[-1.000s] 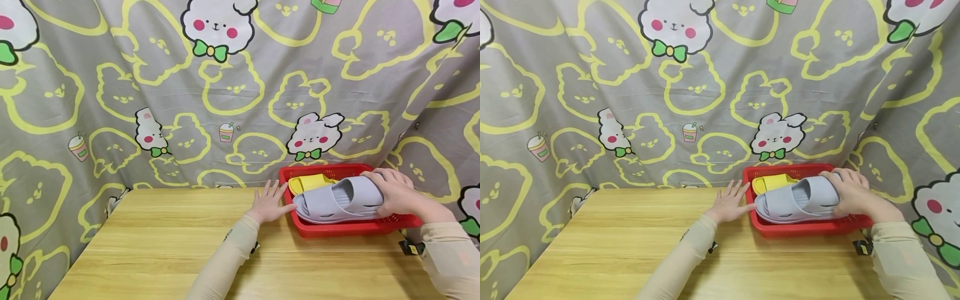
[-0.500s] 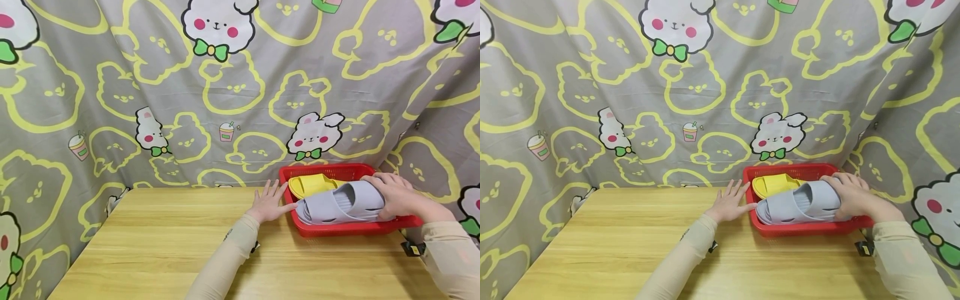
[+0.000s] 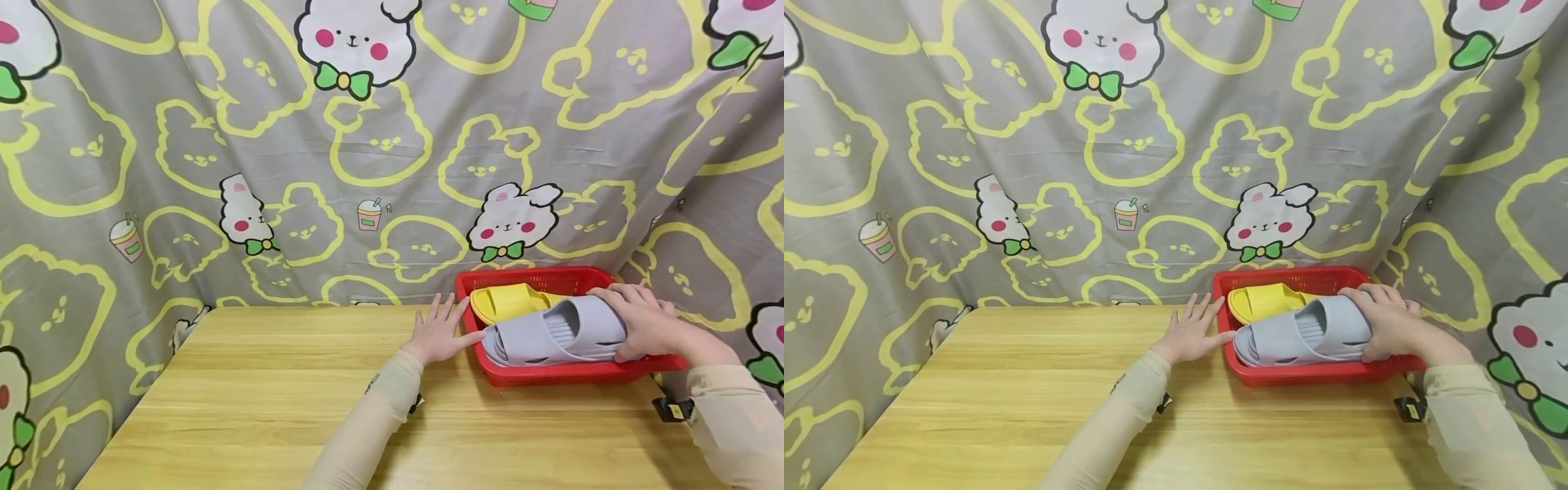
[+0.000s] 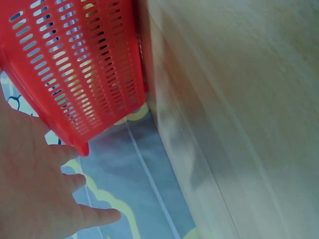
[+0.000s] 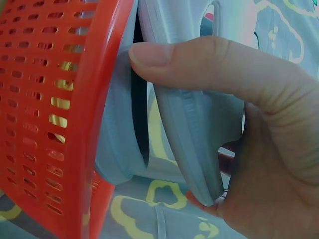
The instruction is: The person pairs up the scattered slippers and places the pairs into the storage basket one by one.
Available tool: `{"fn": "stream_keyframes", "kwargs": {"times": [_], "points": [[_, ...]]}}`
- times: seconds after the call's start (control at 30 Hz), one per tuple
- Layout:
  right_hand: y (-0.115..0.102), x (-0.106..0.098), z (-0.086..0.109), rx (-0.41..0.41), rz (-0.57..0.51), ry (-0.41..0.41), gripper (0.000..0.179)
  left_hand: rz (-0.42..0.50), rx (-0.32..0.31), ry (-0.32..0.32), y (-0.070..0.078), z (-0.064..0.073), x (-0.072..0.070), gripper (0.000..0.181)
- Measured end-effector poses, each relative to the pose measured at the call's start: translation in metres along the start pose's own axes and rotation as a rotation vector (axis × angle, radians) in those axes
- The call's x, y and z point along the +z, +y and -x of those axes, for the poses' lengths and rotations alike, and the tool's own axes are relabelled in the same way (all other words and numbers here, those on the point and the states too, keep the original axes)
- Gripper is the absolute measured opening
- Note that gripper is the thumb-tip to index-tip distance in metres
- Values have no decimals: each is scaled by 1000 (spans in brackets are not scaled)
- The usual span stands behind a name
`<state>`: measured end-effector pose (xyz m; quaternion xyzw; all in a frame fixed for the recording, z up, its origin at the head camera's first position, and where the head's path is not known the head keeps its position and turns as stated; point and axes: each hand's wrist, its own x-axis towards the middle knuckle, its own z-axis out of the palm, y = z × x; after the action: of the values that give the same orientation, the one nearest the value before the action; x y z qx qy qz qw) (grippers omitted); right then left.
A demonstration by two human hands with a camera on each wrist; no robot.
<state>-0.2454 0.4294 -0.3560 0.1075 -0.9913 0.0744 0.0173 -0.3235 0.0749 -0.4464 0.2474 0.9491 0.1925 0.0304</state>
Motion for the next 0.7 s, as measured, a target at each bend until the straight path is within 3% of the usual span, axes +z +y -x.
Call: {"fn": "stream_keyframes", "kwargs": {"times": [0.4, 0.7], "points": [[-4, 2, 5, -11, -11, 55, 122, 7, -18, 3, 0, -1, 1, 85], [-6, 6, 6, -65, -37, 206, 106, 5, -15, 2, 0, -1, 1, 86]]}}
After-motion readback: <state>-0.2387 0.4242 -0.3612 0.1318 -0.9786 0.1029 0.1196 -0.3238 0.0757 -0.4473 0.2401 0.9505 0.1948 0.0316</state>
